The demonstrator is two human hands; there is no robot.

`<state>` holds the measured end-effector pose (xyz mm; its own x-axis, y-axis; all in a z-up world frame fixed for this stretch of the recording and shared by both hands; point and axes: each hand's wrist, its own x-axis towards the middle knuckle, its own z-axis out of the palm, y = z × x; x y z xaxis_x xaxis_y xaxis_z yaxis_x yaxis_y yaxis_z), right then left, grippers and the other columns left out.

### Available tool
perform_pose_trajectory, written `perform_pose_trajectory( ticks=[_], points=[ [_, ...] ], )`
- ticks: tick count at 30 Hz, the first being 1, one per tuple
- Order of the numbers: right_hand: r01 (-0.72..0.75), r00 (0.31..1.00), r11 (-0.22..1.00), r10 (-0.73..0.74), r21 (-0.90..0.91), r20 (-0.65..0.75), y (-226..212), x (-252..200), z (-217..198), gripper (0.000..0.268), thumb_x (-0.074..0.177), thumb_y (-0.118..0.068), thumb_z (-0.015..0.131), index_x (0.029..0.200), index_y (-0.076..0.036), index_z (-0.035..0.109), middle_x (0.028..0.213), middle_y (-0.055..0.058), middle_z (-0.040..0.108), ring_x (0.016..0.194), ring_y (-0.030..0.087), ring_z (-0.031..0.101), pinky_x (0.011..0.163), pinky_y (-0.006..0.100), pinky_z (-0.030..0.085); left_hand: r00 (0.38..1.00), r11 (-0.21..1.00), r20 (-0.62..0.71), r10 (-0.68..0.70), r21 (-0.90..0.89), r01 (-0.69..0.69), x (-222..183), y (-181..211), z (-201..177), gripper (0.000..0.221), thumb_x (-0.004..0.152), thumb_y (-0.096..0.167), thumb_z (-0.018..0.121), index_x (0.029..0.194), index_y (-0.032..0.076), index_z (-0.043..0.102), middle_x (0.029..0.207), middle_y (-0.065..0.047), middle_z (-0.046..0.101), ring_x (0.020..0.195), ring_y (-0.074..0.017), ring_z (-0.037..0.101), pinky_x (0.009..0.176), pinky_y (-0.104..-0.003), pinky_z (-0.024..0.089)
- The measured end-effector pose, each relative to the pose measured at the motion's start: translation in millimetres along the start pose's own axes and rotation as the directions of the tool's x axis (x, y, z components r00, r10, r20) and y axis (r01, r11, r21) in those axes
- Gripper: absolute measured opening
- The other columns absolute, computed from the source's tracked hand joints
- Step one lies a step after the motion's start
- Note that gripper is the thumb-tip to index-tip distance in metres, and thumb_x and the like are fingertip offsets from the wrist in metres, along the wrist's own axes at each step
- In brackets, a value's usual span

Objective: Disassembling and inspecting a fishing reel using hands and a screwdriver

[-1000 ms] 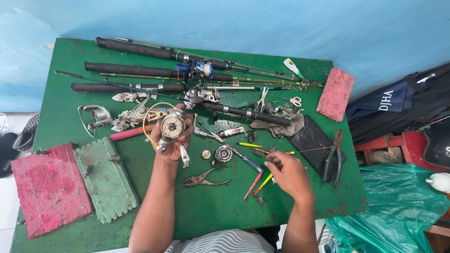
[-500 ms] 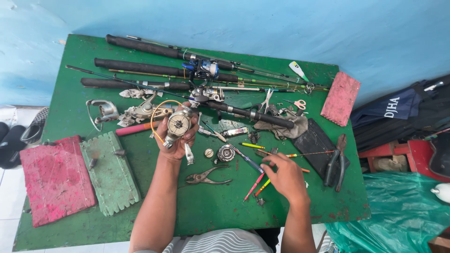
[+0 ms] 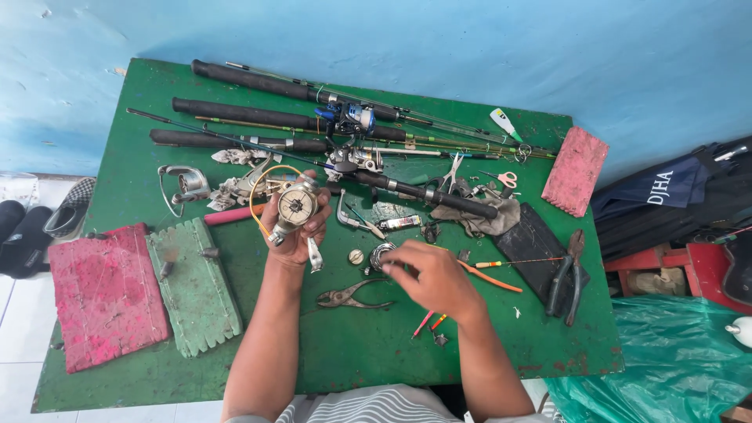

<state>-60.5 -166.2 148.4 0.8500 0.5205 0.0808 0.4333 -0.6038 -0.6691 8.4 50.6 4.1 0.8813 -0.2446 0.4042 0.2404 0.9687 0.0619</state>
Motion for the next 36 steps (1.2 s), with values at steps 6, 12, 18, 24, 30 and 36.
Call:
perform_pose_trajectory(
  ticks=[6, 12, 18, 24, 30, 36],
  points=[
    [-0.057, 0.998, 0.996, 0.055, -0.063, -0.04, 20, 30, -4, 0.01, 0.082, -0.013, 0.06, 0.088, -0.011, 0.068, 0.072, 0.005, 0.065, 0.052, 0.018, 0.059, 0.05, 0.029, 0.046, 1.0, 1.0, 0.015, -0.014, 0.027, 0.014, -2, 1, -6, 0.061, 0.081, 0.04, 0.053, 0.126, 0.002, 0.038, 0.094, -0.024, 0.042, 0.061, -0.0186, 0.05, 0.043, -0.018, 0.048],
    [-0.056, 0.998, 0.998, 0.056, -0.039, 0.003, 15, 34, 3, 0.011, 0.082, -0.013, 0.06, 0.09, -0.01, 0.067, 0.074, 0.007, 0.065, 0.052, 0.019, 0.058, 0.05, 0.031, 0.047, 1.0, 0.999, 0.018, -0.013, 0.044, 0.013, -2, 1, -7, 0.059, 0.081, 0.038, 0.052, 0.125, 0.001, 0.038, 0.094, -0.026, 0.042, 0.061, -0.0208, 0.05, 0.044, -0.02, 0.047],
    [0.238, 0.958, 0.955, -0.2, -0.177, 0.205, 4, 10, 45, 0.016, 0.08, -0.026, 0.061, 0.083, -0.01, 0.062, 0.08, 0.01, 0.062, 0.066, 0.031, 0.062, 0.057, 0.04, 0.05, 0.999, 0.996, 0.025, -0.034, 0.089, 0.032, -2, 1, -8, 0.059, 0.08, 0.038, 0.052, 0.124, 0.002, 0.037, 0.093, -0.027, 0.042, 0.06, -0.0216, 0.049, 0.042, -0.02, 0.045],
    [0.342, 0.933, 0.887, -0.281, -0.31, 0.227, 28, -1, 81, 0.018, 0.082, -0.032, 0.055, 0.083, -0.014, 0.054, 0.087, 0.004, 0.054, 0.069, 0.026, 0.06, 0.06, 0.037, 0.049, 0.998, 0.991, 0.009, -0.063, 0.12, 0.062, -1, -3, -9, 0.058, 0.08, 0.037, 0.052, 0.123, 0.002, 0.038, 0.093, -0.027, 0.042, 0.06, -0.0227, 0.05, 0.041, -0.021, 0.045],
    [0.355, 0.931, 0.904, -0.317, -0.24, 0.183, 19, 0, 69, 0.017, 0.083, -0.031, 0.056, 0.083, -0.014, 0.055, 0.082, 0.003, 0.054, 0.069, 0.025, 0.061, 0.06, 0.034, 0.049, 0.996, 0.979, -0.038, -0.08, 0.186, 0.085, -1, -8, -11, 0.058, 0.078, 0.036, 0.053, 0.123, 0.001, 0.039, 0.092, -0.029, 0.045, 0.06, -0.0251, 0.053, 0.04, -0.022, 0.046],
    [0.199, 0.974, 0.979, -0.202, 0.042, 0.098, 6, 9, 13, 0.009, 0.081, -0.02, 0.062, 0.084, -0.011, 0.064, 0.073, 0.004, 0.062, 0.057, 0.018, 0.056, 0.053, 0.027, 0.046, 0.993, 0.975, -0.092, -0.079, 0.2, 0.096, 0, -13, -11, 0.06, 0.075, 0.036, 0.055, 0.121, 0.0, 0.041, 0.088, -0.029, 0.047, 0.056, -0.0254, 0.054, 0.036, -0.021, 0.044]
  ],
)
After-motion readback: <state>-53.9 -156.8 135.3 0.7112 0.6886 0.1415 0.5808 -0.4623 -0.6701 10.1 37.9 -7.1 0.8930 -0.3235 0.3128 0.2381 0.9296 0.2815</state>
